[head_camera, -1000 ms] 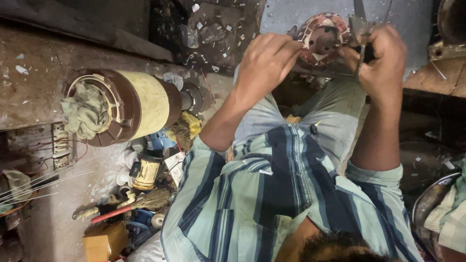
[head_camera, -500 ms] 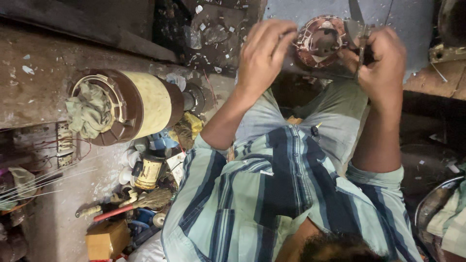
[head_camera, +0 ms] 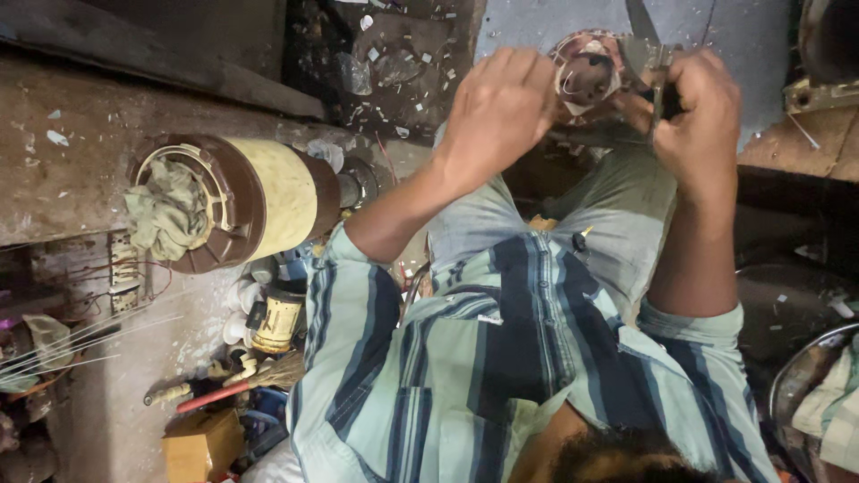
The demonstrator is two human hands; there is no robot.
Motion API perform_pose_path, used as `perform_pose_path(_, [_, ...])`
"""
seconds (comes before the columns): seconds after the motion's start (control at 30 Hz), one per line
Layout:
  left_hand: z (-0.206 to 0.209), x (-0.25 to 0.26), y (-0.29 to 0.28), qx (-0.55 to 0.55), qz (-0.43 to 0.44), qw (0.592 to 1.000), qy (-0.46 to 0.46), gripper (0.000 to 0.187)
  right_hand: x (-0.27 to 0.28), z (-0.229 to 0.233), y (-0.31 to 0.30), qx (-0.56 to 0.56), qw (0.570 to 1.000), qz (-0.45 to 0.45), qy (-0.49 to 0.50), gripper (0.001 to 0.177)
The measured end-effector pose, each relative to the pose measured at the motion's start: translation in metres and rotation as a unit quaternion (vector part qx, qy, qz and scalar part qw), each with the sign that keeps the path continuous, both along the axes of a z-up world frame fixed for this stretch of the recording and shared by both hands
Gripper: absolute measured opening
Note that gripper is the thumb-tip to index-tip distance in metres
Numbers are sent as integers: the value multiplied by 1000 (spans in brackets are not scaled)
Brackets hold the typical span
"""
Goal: The person uses shears to cut and trim copper windings on a motor stator. They repeatedly adjust the stator and cut protruding wire ends, occasionally rotating the part to access different slots.
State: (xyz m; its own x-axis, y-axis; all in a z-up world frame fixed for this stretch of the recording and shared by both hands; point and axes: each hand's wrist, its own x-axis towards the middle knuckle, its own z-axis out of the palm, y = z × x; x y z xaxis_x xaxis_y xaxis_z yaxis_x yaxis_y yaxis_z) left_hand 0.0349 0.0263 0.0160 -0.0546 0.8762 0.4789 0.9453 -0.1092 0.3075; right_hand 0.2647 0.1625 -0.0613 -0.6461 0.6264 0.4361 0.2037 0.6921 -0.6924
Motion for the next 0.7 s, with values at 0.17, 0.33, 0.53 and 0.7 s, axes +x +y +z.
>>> perform_pose_path(0.17, [-4,-3,-1,73,124,987,-70,13,-1,7,-2,94,995,10,-21,39])
perform_pose_path(0.33, [-7,0,-14,28,48,995,-83,12,-10,15,-1,55,997,14,-56,31])
perform_pose_path(0.53, [25,13,4,-79,-56,991,91,6,-1,22,4,26,1000,6,-6,25])
perform_pose_path(0.7, [32,16,19,-53,-57,997,6,9,-1,34,5,18,1000,16,9,28])
